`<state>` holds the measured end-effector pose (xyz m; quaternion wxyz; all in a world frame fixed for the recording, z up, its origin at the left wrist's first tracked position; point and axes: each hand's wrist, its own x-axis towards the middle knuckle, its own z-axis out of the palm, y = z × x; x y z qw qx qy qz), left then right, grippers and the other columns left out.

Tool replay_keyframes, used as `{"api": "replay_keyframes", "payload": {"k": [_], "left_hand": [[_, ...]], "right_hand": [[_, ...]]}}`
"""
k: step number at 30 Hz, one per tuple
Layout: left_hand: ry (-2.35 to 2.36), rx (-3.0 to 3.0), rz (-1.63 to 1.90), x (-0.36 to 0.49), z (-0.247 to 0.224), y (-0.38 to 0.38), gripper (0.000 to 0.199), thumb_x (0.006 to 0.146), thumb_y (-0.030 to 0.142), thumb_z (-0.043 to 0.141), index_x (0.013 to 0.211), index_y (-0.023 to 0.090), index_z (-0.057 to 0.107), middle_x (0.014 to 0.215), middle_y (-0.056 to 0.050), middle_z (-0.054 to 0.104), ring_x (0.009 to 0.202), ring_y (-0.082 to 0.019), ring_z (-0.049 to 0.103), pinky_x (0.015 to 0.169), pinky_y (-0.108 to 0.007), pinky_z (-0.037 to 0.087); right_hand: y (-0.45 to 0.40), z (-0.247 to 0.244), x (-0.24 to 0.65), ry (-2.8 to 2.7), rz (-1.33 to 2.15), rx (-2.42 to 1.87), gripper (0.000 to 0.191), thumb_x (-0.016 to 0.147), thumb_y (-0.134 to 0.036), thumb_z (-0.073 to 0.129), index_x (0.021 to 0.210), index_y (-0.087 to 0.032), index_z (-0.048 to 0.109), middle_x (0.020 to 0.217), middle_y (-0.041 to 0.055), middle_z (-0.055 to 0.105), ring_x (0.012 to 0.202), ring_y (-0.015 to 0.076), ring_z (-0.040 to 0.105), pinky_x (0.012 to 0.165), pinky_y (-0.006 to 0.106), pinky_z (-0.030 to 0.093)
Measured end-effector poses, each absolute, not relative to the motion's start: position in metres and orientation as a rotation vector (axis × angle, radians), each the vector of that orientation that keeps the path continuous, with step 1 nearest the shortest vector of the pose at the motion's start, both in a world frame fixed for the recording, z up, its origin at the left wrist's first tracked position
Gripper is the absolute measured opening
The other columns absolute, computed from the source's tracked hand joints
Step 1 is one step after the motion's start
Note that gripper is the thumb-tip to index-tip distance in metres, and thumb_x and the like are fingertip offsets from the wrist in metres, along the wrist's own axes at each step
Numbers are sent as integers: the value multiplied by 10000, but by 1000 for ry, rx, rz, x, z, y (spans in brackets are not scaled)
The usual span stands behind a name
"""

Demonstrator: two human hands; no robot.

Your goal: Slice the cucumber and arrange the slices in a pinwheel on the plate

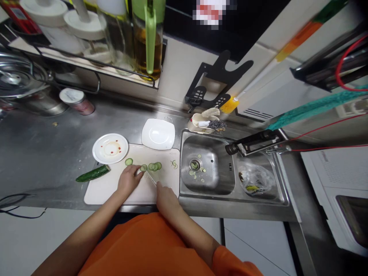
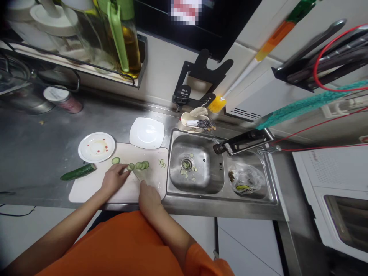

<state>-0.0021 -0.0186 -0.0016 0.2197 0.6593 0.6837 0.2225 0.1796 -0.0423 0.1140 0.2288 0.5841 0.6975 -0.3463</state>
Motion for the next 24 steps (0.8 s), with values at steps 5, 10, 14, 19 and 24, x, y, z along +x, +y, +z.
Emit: {"api": "replay_keyframes", "payload": {"k": [5, 10, 14, 19, 24], "left_hand": [[1903, 1785, 596, -1, 3, -17, 284, 799, 394, 539, 964, 196, 658, 894, -72, 666, 855, -211, 597, 806, -307, 460], [1912, 1722, 588, 0, 6, -14, 254, 769, 387, 561, 927, 206, 640, 913, -63, 665, 873, -213, 596, 796, -312, 456], [1904, 1656, 583, 2, 9, -12, 199, 747, 374, 574, 860, 217, 624, 846, -30, 665, 762, -186, 595, 718, -290, 449], [1903, 1527, 557, -1, 19, -12, 176, 781, 369, 519, 821, 235, 626, 736, 20, 662, 669, -150, 588, 660, -253, 422], [2103, 1362, 596, -17, 33, -8, 283, 776, 464, 516, 838, 221, 646, 725, 8, 679, 657, -149, 593, 656, -245, 423]], "right_hand": [[-42, 114, 180, 1923, -980, 1598, 376, 854, -25, 343, 1199, -142, 437, 988, 147, 652, 982, 236, 619, 770, 311, 457], [-48, 114, 189, 1915, -959, 1590, 368, 857, -21, 336, 1188, -146, 438, 972, 142, 652, 955, 235, 630, 749, 306, 462], [-55, 119, 202, 1892, -922, 1603, 365, 851, -20, 344, 1164, -166, 462, 915, 123, 656, 959, 232, 632, 727, 280, 463], [-58, 124, 211, 1845, -941, 1592, 386, 840, -18, 339, 1165, -177, 472, 917, 127, 653, 932, 239, 642, 675, 270, 462], [-57, 122, 212, 1816, -954, 1598, 363, 835, -32, 358, 1146, -181, 472, 914, 124, 644, 932, 241, 635, 668, 272, 451]]}}
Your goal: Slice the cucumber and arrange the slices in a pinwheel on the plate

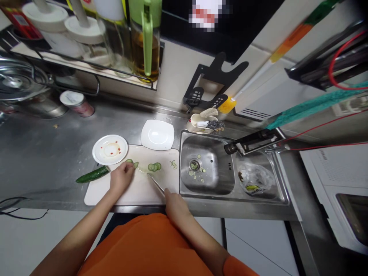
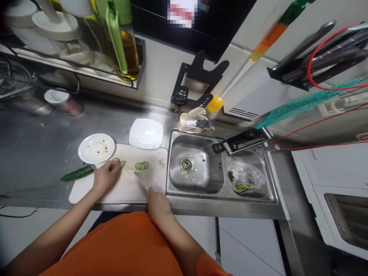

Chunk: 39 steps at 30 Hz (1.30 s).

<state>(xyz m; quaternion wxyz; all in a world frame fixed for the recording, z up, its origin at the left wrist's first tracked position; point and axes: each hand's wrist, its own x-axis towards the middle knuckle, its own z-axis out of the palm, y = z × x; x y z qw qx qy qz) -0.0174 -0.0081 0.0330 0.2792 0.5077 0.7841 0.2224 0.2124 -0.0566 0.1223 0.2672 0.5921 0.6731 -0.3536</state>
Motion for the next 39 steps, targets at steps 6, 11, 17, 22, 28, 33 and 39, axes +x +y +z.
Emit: {"api": "replay_keyframes", "payload": {"k": [6, 11, 17, 22, 28, 33, 39], "left_hand": [[2259, 1330, 590, -35, 28, -3, 259, 772, 409, 521, 858, 201, 649, 793, -33, 694, 717, -178, 614, 703, -282, 427], [2296, 1517, 475, -39, 16, -3, 282, 812, 378, 461, 881, 195, 664, 789, -54, 683, 728, -196, 597, 687, -294, 415], [2249, 1721, 530, -37, 16, -5, 323, 859, 371, 423, 944, 186, 674, 905, -85, 681, 854, -221, 600, 760, -322, 440], [1857, 1847, 684, -11, 20, 0, 353, 862, 402, 455, 1056, 190, 661, 991, -78, 664, 914, -198, 591, 840, -307, 458], [1597, 1955, 547, 16, 6, 10, 339, 853, 328, 453, 1093, 195, 652, 984, -79, 627, 904, -197, 591, 825, -321, 482], [1591, 1970, 521, 15, 0, 12, 307, 834, 291, 464, 1057, 206, 658, 986, -75, 614, 912, -200, 588, 828, -328, 485], [1575, 1927, 543, 18, 3, 15, 255, 804, 248, 487, 994, 198, 650, 959, -66, 616, 920, -198, 580, 865, -341, 473]], "right_hand": [[-58, 119, 213, 1838, -947, 1596, 358, 836, -35, 348, 1133, -192, 469, 905, 119, 644, 909, 249, 641, 649, 280, 446], [-59, 116, 214, 1844, -934, 1589, 359, 845, -28, 342, 1143, -189, 460, 899, 119, 644, 905, 237, 643, 655, 271, 446], [-60, 116, 216, 1871, -941, 1585, 371, 847, -33, 339, 1161, -188, 462, 904, 119, 645, 909, 237, 641, 672, 279, 457], [-59, 118, 217, 1856, -952, 1590, 381, 850, -35, 329, 1173, -189, 459, 904, 120, 648, 911, 248, 642, 674, 290, 463], [-59, 115, 218, 1868, -931, 1588, 371, 861, -43, 320, 1169, -194, 462, 910, 117, 652, 916, 251, 641, 692, 294, 468], [-61, 111, 220, 1880, -930, 1586, 360, 857, -40, 331, 1157, -188, 463, 915, 120, 653, 923, 255, 639, 705, 303, 472], [-61, 111, 221, 1861, -941, 1595, 365, 865, -46, 334, 1173, -200, 456, 920, 120, 650, 926, 242, 637, 701, 287, 468]]}}
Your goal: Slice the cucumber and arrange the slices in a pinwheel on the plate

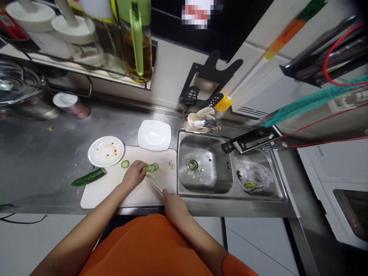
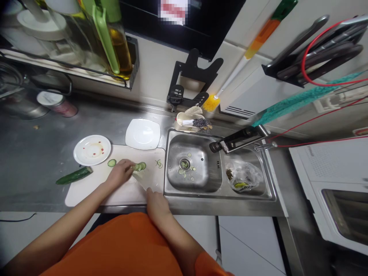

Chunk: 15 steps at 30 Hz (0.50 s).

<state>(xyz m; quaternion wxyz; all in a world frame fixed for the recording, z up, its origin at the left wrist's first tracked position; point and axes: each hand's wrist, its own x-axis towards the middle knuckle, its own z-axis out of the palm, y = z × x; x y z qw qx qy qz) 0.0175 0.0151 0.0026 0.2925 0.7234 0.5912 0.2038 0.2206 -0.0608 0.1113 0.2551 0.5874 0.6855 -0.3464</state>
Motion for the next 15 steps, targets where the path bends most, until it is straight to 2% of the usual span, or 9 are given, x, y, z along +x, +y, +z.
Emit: {"api": "replay_keyframes", "payload": {"k": [4, 6, 11, 15], "left_hand": [[1561, 1963, 494, 19, 5, 16, 350, 794, 229, 487, 1122, 204, 609, 1007, -73, 585, 938, -199, 566, 869, -339, 466], [1547, 1966, 458, 18, 8, 18, 352, 791, 222, 483, 1117, 215, 614, 1020, -69, 567, 922, -190, 564, 859, -328, 465], [1530, 1910, 436, 17, 15, 25, 277, 767, 227, 489, 1008, 200, 622, 975, -64, 579, 917, -198, 563, 838, -331, 453], [1517, 1874, 410, 16, 23, 24, 163, 777, 231, 460, 839, 206, 609, 773, -30, 615, 770, -188, 568, 723, -308, 437]], "right_hand": [[-60, 113, 221, 1863, -940, 1588, 349, 869, -52, 346, 1165, -199, 460, 920, 117, 647, 916, 232, 639, 689, 272, 462], [-60, 113, 221, 1871, -938, 1586, 345, 869, -52, 349, 1162, -198, 460, 919, 115, 647, 910, 229, 640, 684, 267, 461], [-60, 114, 221, 1886, -928, 1578, 353, 863, -42, 340, 1155, -193, 467, 915, 117, 651, 901, 239, 644, 684, 281, 470], [-59, 115, 221, 1883, -927, 1577, 362, 856, -41, 346, 1161, -191, 470, 922, 122, 652, 916, 243, 640, 708, 293, 474]]}}
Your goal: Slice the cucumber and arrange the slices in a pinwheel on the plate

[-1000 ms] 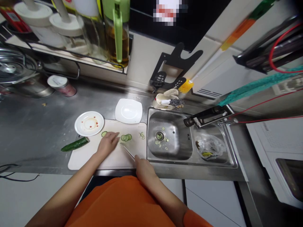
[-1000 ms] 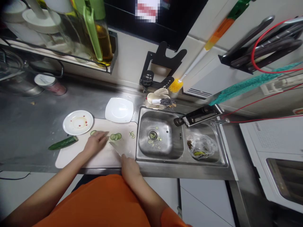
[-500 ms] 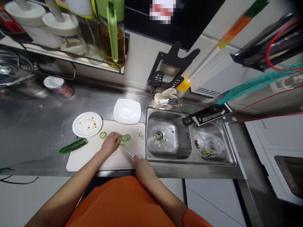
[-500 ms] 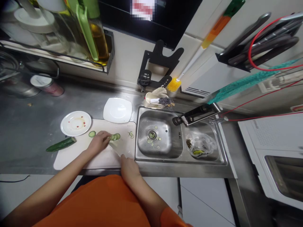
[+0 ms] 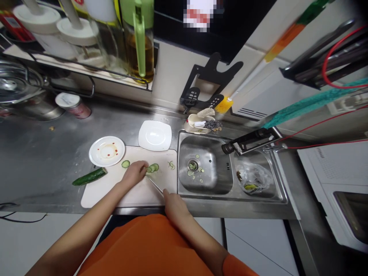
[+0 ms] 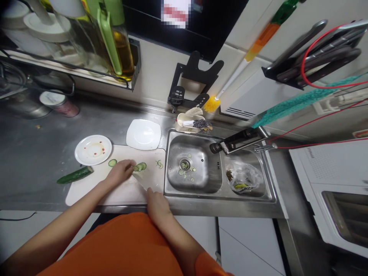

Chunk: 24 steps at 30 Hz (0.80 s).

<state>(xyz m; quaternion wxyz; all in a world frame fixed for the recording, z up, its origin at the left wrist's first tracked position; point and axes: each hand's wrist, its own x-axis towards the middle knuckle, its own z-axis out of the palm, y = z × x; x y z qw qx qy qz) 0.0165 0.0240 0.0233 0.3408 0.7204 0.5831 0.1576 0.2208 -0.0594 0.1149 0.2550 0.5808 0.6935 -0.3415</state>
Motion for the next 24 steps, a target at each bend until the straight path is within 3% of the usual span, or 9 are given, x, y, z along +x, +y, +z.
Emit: {"api": "replay_keyframes", "payload": {"k": [3, 8, 17, 24], "left_hand": [[1580, 1782, 402, 11, 28, 17, 153, 780, 246, 456, 800, 214, 604, 668, 3, 606, 654, -160, 558, 627, -267, 408], [1762, 1635, 404, -3, 31, 4, 183, 791, 302, 464, 857, 229, 619, 677, 26, 634, 612, -145, 574, 591, -246, 397], [1834, 1791, 527, -10, 13, -13, 318, 789, 390, 523, 999, 185, 645, 885, -73, 660, 853, -213, 603, 805, -314, 462], [1870, 1815, 571, -7, 1, -20, 300, 823, 401, 509, 998, 203, 652, 959, -79, 662, 888, -216, 602, 836, -323, 465]], "right_hand": [[-59, 115, 221, 1888, -926, 1579, 356, 862, -48, 342, 1165, -187, 467, 917, 125, 651, 917, 242, 638, 712, 295, 471], [-59, 114, 222, 1902, -924, 1576, 363, 858, -39, 334, 1163, -192, 457, 898, 117, 649, 903, 235, 642, 677, 276, 455], [-56, 119, 216, 1873, -936, 1580, 393, 829, -18, 366, 1176, -180, 453, 908, 127, 652, 918, 245, 639, 684, 283, 454], [-50, 116, 194, 1969, -905, 1592, 365, 862, -28, 322, 1186, -150, 437, 925, 138, 656, 924, 243, 639, 705, 298, 469]]}}
